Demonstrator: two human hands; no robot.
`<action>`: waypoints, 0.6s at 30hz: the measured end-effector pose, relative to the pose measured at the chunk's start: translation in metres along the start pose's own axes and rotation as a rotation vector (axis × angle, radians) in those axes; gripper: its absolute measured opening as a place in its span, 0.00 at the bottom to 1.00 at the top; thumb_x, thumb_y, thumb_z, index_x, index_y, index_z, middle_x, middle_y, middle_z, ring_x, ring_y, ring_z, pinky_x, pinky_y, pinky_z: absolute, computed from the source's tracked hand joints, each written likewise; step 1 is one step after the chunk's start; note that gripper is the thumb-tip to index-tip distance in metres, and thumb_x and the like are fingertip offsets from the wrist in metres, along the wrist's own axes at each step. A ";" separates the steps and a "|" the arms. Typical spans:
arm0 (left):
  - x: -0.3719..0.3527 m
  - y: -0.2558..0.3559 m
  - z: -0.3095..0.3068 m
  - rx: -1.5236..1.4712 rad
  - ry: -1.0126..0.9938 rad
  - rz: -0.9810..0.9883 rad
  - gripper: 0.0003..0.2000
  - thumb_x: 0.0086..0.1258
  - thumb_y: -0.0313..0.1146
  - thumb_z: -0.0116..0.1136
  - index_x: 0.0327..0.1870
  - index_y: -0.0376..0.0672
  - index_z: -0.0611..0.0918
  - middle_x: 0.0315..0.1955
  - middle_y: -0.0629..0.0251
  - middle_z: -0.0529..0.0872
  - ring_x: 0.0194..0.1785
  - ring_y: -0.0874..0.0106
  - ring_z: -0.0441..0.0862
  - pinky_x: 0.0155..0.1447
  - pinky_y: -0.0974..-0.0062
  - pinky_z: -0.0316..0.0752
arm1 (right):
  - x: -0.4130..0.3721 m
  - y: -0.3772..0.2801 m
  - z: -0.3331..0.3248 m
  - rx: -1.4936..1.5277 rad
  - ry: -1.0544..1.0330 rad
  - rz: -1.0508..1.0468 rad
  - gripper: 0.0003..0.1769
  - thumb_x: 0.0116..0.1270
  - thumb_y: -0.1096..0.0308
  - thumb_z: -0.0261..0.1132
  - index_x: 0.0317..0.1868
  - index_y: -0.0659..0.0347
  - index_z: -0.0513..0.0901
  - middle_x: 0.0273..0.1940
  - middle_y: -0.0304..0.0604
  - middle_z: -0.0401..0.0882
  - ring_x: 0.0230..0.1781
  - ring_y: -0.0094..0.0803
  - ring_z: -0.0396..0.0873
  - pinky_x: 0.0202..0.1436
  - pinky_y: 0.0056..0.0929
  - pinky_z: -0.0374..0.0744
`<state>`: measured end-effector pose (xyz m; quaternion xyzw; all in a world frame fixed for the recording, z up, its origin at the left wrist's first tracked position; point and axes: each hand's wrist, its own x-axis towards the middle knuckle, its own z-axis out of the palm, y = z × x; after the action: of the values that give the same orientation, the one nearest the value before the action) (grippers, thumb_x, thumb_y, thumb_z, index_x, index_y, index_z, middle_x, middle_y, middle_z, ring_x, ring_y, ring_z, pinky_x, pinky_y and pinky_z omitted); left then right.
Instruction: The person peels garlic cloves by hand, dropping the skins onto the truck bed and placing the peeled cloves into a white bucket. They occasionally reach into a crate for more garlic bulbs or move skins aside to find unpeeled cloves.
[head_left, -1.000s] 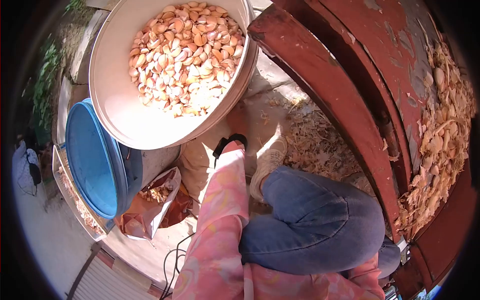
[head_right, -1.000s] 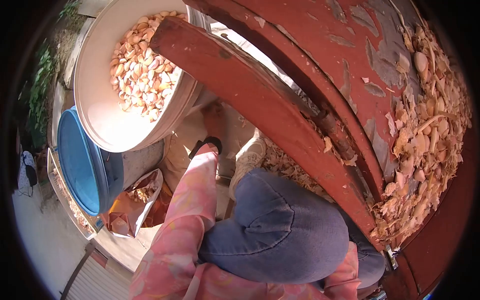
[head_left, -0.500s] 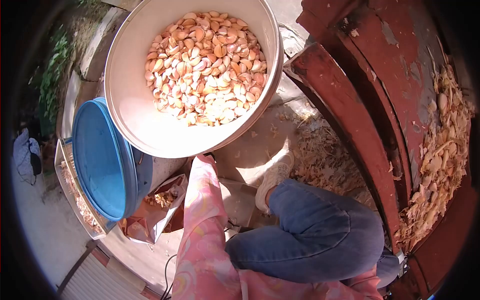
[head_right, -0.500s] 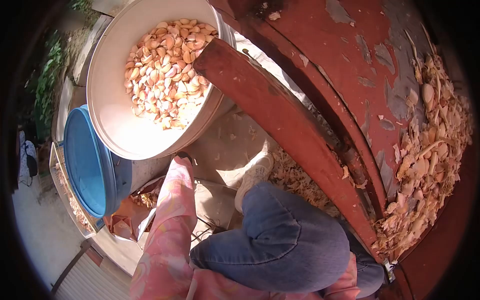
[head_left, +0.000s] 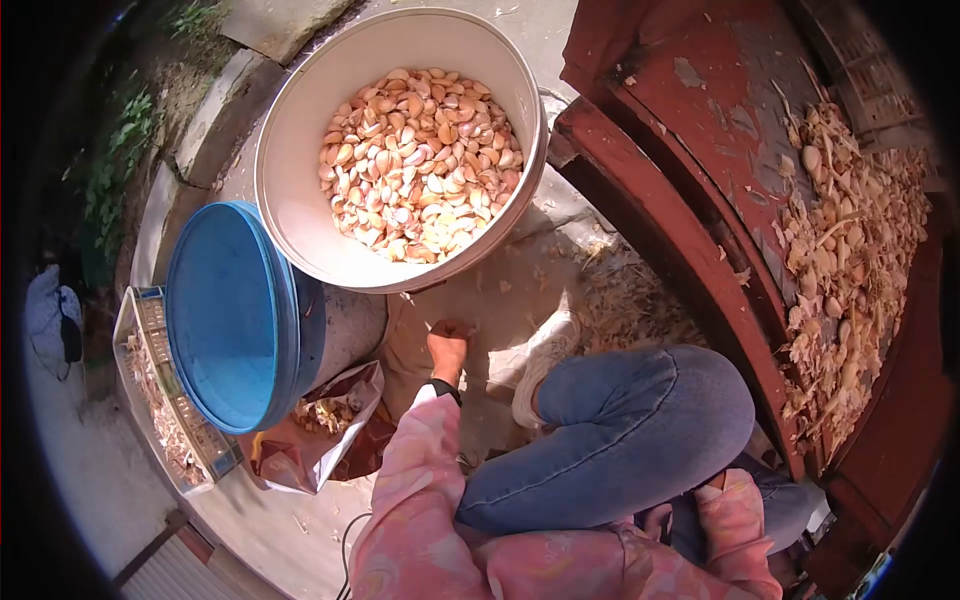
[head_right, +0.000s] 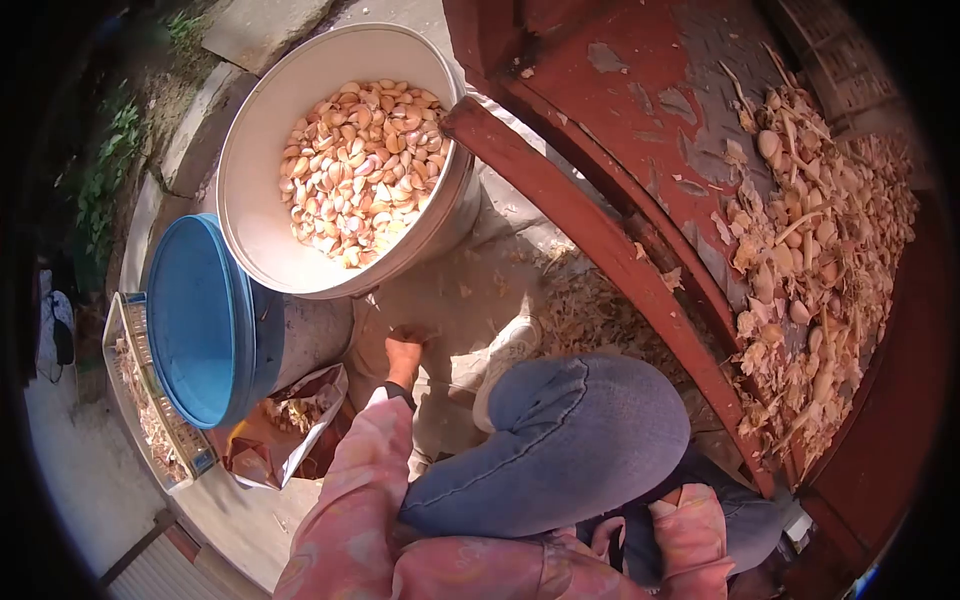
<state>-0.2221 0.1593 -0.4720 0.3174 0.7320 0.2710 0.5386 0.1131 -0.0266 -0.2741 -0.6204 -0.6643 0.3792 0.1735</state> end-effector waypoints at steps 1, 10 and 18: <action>-0.019 0.017 0.002 -0.125 -0.108 0.051 0.05 0.54 0.21 0.54 0.32 0.33 0.77 0.22 0.62 0.80 0.25 0.73 0.79 0.30 0.79 0.76 | -0.010 -0.002 0.000 -0.006 0.013 -0.009 0.13 0.59 0.70 0.57 0.43 0.66 0.77 0.40 0.51 0.79 0.41 0.46 0.77 0.45 0.37 0.74; -0.144 0.244 -0.131 -0.158 0.155 0.873 0.03 0.61 0.22 0.56 0.33 0.36 0.74 0.31 0.67 0.75 0.28 0.82 0.74 0.31 0.85 0.72 | 0.009 -0.082 -0.031 0.019 -0.062 0.174 0.09 0.59 0.69 0.58 0.38 0.63 0.76 0.37 0.52 0.76 0.37 0.52 0.74 0.37 0.40 0.73; -0.107 0.251 -0.162 0.493 0.118 0.937 0.13 0.63 0.29 0.54 0.48 0.34 0.75 0.45 0.57 0.76 0.49 0.67 0.74 0.53 0.72 0.69 | -0.040 -0.121 -0.112 -0.250 0.297 -0.047 0.10 0.60 0.68 0.59 0.40 0.62 0.73 0.38 0.46 0.72 0.36 0.44 0.74 0.36 0.38 0.73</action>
<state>-0.3104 0.2330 -0.1759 0.7116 0.5827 0.3199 0.2273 0.1148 -0.0257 -0.1045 -0.6706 -0.6876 0.1940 0.1999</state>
